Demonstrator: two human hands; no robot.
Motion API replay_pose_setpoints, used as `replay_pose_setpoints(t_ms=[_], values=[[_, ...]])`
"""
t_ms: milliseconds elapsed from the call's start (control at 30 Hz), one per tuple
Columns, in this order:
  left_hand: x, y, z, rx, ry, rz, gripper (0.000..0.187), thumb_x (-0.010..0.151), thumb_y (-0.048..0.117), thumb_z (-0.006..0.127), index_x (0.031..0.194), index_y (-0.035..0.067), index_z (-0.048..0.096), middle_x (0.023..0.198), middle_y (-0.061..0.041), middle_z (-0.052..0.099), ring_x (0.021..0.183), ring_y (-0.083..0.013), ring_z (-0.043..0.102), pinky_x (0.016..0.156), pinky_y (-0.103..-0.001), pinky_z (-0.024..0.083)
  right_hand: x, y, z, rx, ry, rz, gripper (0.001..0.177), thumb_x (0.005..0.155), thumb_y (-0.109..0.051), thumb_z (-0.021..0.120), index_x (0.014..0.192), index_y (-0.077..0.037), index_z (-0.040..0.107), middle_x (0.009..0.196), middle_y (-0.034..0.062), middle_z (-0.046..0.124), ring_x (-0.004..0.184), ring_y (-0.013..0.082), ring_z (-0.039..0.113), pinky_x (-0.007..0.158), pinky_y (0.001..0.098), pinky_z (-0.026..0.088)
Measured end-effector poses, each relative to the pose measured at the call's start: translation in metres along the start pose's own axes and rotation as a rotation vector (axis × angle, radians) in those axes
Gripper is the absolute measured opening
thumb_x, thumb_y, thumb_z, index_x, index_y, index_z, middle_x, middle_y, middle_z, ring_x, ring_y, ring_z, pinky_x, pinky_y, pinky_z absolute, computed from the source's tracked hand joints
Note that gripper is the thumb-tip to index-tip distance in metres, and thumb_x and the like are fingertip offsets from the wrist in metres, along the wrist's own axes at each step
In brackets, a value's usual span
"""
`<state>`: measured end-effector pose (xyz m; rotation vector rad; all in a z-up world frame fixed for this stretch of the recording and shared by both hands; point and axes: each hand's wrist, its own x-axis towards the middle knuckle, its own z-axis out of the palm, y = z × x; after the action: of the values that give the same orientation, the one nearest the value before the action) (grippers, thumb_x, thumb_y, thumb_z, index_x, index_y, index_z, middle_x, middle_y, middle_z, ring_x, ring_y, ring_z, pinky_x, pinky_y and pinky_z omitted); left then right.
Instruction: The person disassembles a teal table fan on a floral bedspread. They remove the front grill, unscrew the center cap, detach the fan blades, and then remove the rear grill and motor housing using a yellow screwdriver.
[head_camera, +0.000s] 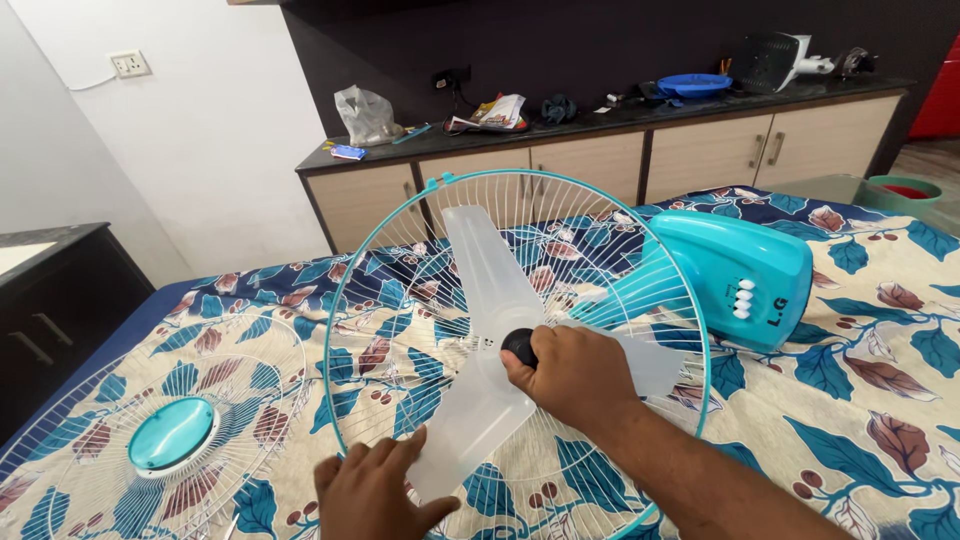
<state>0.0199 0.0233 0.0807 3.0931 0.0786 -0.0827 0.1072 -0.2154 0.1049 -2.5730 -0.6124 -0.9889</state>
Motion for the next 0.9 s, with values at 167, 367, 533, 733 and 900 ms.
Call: replay_pose_setpoints(t_ms=[167,367,533,733,900], values=[[-0.008,0.027,0.026,-0.105,-0.096,0.026,0.108,0.067,0.081,0.079,0.149,0.017,0.050,0.126,-0.007,0.067,0.116,-0.0219,0.064,0.109,-0.053,0.029,-0.004,-0.007,0.002,-0.004,0.018,0.102,0.045,0.087,-0.048,0.069,0.067,-0.008,0.064,0.058,0.0118,0.065,0.053,0.0307,0.067,0.048,0.0441,0.054],[0.001,0.042,0.093,-0.229,-0.069,0.121,0.112,0.068,0.092,0.066,0.143,0.010,0.053,0.115,-0.013,0.073,0.105,-0.0233,0.073,0.111,-0.057,0.032,-0.005,-0.010,0.004,0.001,0.012,0.148,0.046,0.089,-0.047,0.066,0.069,-0.006,0.066,0.059,0.0139,0.067,0.052,0.0319,0.069,0.047,0.0444,0.055],[0.018,0.112,0.186,-0.378,-0.053,0.262,0.058,0.093,0.050,0.061,0.144,0.023,0.058,0.104,-0.010,0.075,0.106,-0.0195,0.071,0.109,-0.057,0.036,-0.005,-0.021,0.004,-0.045,-0.032,0.288,0.055,0.093,-0.056,0.059,0.068,-0.007,0.070,0.059,0.0156,0.067,0.053,0.0346,0.069,0.048,0.0467,0.054],[0.026,0.110,0.196,-0.314,0.604,0.717,0.036,0.091,0.045,0.074,0.122,0.029,0.071,0.106,-0.002,0.078,0.103,-0.0220,0.071,0.093,-0.069,0.034,-0.006,-0.021,-0.015,-0.020,-0.290,0.380,0.062,0.095,-0.065,0.054,0.079,-0.007,0.069,0.067,0.0145,0.069,0.062,0.0335,0.071,0.056,0.0486,0.056],[0.005,0.035,0.099,-0.508,0.905,0.209,0.068,0.065,0.029,0.088,0.124,0.005,0.063,0.119,-0.017,0.067,0.114,-0.0310,0.062,0.098,-0.051,0.045,-0.015,-0.019,-0.025,0.222,-0.028,0.237,0.048,0.081,-0.039,0.073,0.110,-0.002,0.063,0.084,0.0150,0.070,0.070,0.0342,0.073,0.061,0.0456,0.058]])
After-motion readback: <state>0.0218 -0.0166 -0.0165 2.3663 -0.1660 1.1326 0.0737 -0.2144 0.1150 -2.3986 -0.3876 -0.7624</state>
